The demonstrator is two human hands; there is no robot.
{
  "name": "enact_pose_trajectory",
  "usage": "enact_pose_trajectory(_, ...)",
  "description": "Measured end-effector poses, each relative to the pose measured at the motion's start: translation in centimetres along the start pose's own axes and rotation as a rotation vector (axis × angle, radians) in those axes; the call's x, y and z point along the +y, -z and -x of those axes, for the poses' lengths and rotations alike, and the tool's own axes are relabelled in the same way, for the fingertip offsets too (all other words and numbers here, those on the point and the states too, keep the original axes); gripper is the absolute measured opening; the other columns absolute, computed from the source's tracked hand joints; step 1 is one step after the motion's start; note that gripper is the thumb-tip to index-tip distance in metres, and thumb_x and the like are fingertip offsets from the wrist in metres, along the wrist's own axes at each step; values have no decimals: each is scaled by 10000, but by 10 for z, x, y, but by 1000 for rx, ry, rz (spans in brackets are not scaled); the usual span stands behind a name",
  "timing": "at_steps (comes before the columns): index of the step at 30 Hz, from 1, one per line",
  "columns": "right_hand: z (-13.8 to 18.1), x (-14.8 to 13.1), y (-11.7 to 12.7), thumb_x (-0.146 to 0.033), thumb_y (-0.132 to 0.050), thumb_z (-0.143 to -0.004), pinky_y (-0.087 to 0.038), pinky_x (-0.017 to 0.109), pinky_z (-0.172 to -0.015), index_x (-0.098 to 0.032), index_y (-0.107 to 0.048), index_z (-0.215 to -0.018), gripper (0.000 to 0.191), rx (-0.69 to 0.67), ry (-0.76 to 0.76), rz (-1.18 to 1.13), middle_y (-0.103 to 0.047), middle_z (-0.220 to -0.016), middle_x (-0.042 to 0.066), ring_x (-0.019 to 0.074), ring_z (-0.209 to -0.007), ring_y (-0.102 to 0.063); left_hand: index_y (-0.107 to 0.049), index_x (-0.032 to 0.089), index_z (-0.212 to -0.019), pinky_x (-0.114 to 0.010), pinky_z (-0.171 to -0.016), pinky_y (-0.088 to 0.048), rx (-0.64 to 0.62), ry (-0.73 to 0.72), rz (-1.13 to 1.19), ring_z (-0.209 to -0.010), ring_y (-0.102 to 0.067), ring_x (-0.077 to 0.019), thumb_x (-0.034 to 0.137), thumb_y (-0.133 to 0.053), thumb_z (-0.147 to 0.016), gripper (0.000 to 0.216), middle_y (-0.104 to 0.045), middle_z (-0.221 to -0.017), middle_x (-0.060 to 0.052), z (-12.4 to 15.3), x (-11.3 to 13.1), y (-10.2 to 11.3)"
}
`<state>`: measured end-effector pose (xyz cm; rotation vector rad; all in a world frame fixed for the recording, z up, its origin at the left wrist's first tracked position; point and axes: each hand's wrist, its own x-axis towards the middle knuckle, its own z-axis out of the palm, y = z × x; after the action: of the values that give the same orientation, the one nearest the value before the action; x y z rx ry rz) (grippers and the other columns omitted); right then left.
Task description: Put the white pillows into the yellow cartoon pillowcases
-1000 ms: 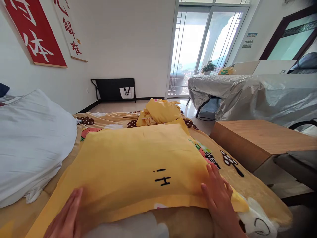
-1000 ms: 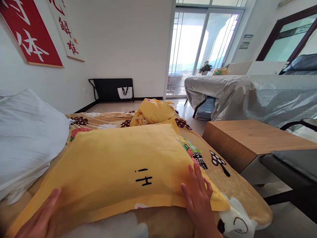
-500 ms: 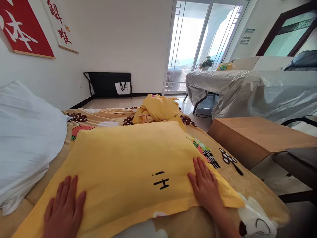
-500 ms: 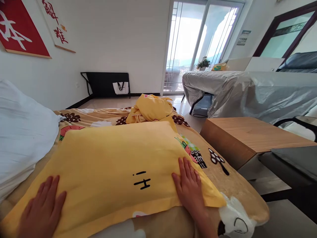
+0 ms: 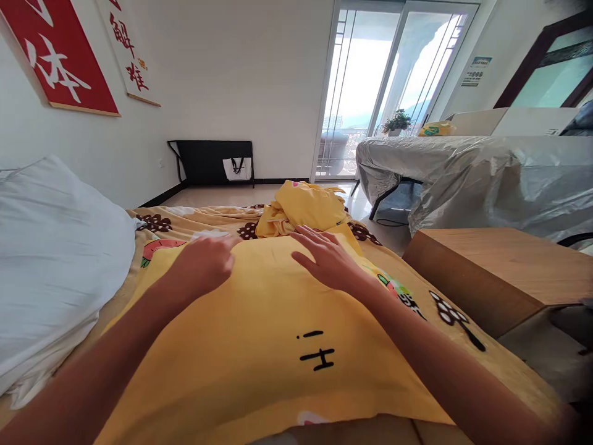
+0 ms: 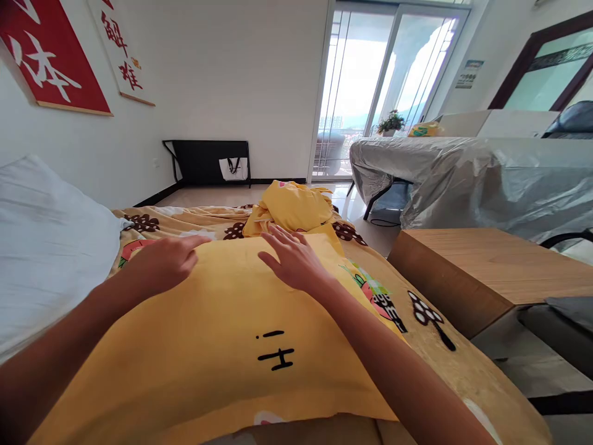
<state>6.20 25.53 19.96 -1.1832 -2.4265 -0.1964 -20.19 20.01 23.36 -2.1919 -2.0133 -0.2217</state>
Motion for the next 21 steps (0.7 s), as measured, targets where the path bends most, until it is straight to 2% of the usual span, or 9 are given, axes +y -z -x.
enact_pose_trajectory(1,-32,-9,-6,-368,-344,-955,-255,430,-1074,-196,-452,-1358,451,-61,16,4,-420,-1456,93,237,-1357,-345,-547,177,-1271,-371,-923,-425,-77,-62,32,-1093,-584,-269,167,-361,-826,483,-653,-1183,-83,-33,17,-2)
enact_pose_trajectory(2,-57,-16,-17,-334,-388,-937,-259,432,-1063,-178,-497,-1312,421,-139,-7,6,-467,-1417,106,243,-1336,-372,-558,157,-1253,-366,-933,-417,-99,-86,50,-1119,-571,-272,152,-381,-817,470,-638,-1210,-106,-61,32,-9)
enact_pose_trajectory(4,-86,-23,-47,-253,-423,-907,-292,436,-1026,-144,-594,-1173,335,-263,-104,-7,-593,-1272,133,260,-1233,-484,-612,114,-1162,-353,-907,-433,-140,-84,75,-1062,-605,-269,172,-404,-826,400,-661,-1153,-154,-96,54,-37)
enact_pose_trajectory(6,-90,-20,-82,-224,-356,-933,-344,411,-974,-145,-635,-1077,324,-315,-138,-20,-664,-1149,116,239,-1114,-572,-640,100,-1090,-356,-898,-439,-167,-71,99,-1028,-623,-261,161,-340,-856,386,-677,-1102,-177,-107,61,-76)
enact_pose_trajectory(9,-79,-7,-125,-260,-259,-979,-319,390,-993,-146,-595,-1148,393,-323,-164,-42,-620,-1237,105,214,-1186,-519,-617,111,-1117,-351,-1011,-360,-167,-76,131,-1150,-558,-229,180,-254,-896,431,-632,-1209,-164,-103,54,-126)
enact_pose_trajectory(11,-79,4,-139,-332,-249,-987,-300,404,-1009,-159,-579,-1176,418,-348,-180,-68,-603,-1268,98,213,-1209,-500,-607,128,-1137,-388,-1053,-311,-184,-46,143,-1203,-520,-234,251,-240,-912,447,-608,-1256,-155,-105,39,-141)
enact_pose_trajectory(15,-88,40,-141,-485,-259,-959,-307,470,-1002,-189,-610,-1157,500,-442,-241,-134,-615,-1257,97,245,-1183,-527,-612,197,-1174,-503,-1037,-318,-298,95,161,-1206,-526,-294,492,-238,-899,550,-604,-1282,-132,-118,-11,-144)
enact_pose_trajectory(18,-81,78,-139,-520,-221,-952,-301,510,-1011,-215,-597,-1215,550,-486,-328,-169,-581,-1308,93,268,-1209,-514,-597,244,-1230,-454,-1005,-382,-360,190,187,-1185,-558,-279,544,-198,-892,603,-603,-1292,-84,-116,-60,-147)
enact_pose_trajectory(21,-63,115,-142,-513,-174,-961,-275,532,-1038,-223,-558,-1288,582,-505,-417,-193,-554,-1342,91,281,-1238,-494,-612,244,-1229,-356,-969,-433,-318,233,210,-1162,-583,-235,516,-228,-891,579,-611,-1278,-39,-103,-105,-156)
